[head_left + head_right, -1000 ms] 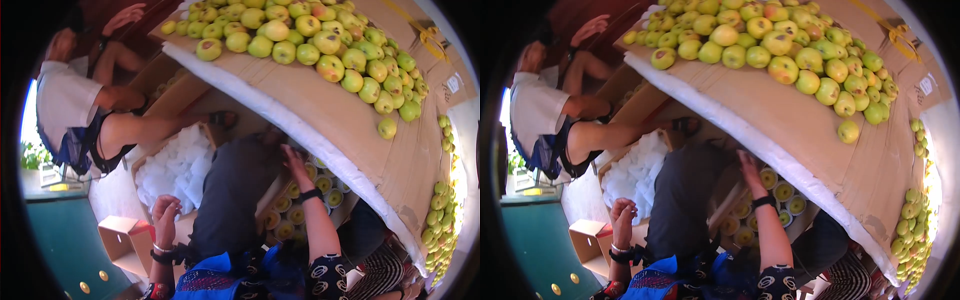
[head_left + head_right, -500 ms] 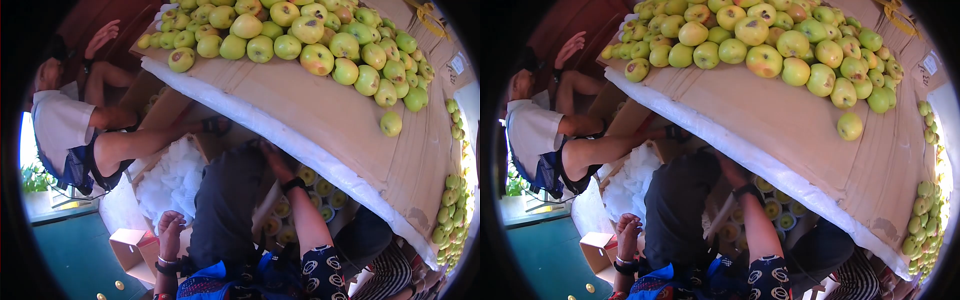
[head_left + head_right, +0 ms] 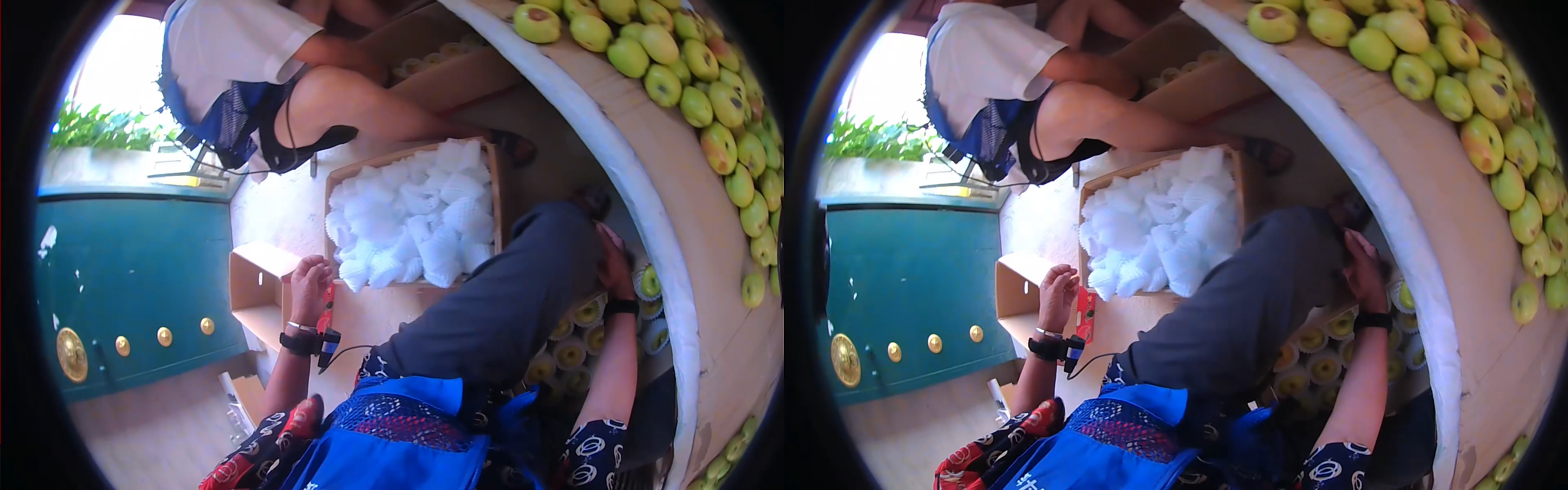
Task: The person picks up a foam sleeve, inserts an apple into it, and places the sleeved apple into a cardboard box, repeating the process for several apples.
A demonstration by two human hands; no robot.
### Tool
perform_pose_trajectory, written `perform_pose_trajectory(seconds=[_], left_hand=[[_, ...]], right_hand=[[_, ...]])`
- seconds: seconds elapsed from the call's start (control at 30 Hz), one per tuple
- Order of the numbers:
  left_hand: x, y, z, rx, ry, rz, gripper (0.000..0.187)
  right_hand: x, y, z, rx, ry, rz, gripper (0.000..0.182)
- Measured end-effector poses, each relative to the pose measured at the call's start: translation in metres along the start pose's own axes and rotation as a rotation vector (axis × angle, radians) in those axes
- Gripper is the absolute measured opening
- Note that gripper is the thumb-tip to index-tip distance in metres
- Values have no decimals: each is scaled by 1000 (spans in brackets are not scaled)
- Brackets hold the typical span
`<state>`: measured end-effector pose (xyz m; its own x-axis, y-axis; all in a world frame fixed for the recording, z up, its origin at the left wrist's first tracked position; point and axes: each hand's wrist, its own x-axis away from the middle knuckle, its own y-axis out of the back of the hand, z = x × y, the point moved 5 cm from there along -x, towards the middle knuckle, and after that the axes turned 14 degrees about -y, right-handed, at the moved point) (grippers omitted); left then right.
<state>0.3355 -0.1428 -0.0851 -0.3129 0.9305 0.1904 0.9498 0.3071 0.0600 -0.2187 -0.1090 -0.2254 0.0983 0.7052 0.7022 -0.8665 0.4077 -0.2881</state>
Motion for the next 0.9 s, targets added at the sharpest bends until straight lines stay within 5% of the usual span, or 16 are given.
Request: perform_pose_trajectory(seconds=[0.13,0.2,0.23,0.33,0.43,0.9], left_hand=[[-1,40,29,-244,-48,23,12],[5,36,35,-264,-76,33,12],[8,40,41,-357,-107,33,13],[11,29,37,-435,-139,65,12],[8,29,41,-404,-252,108,14],[12,26,60,-364,-152,108,36]], right_hand=[[-22,7,6,20,113,-82,29],[-4,23,14,424,537,-380,27],[0,28,11,430,540,-369,27],[17,47,12,369,464,-484,31],[19,63,-14,-169,211,-370,25],[46,37,-18,-47,13,-20,30]])
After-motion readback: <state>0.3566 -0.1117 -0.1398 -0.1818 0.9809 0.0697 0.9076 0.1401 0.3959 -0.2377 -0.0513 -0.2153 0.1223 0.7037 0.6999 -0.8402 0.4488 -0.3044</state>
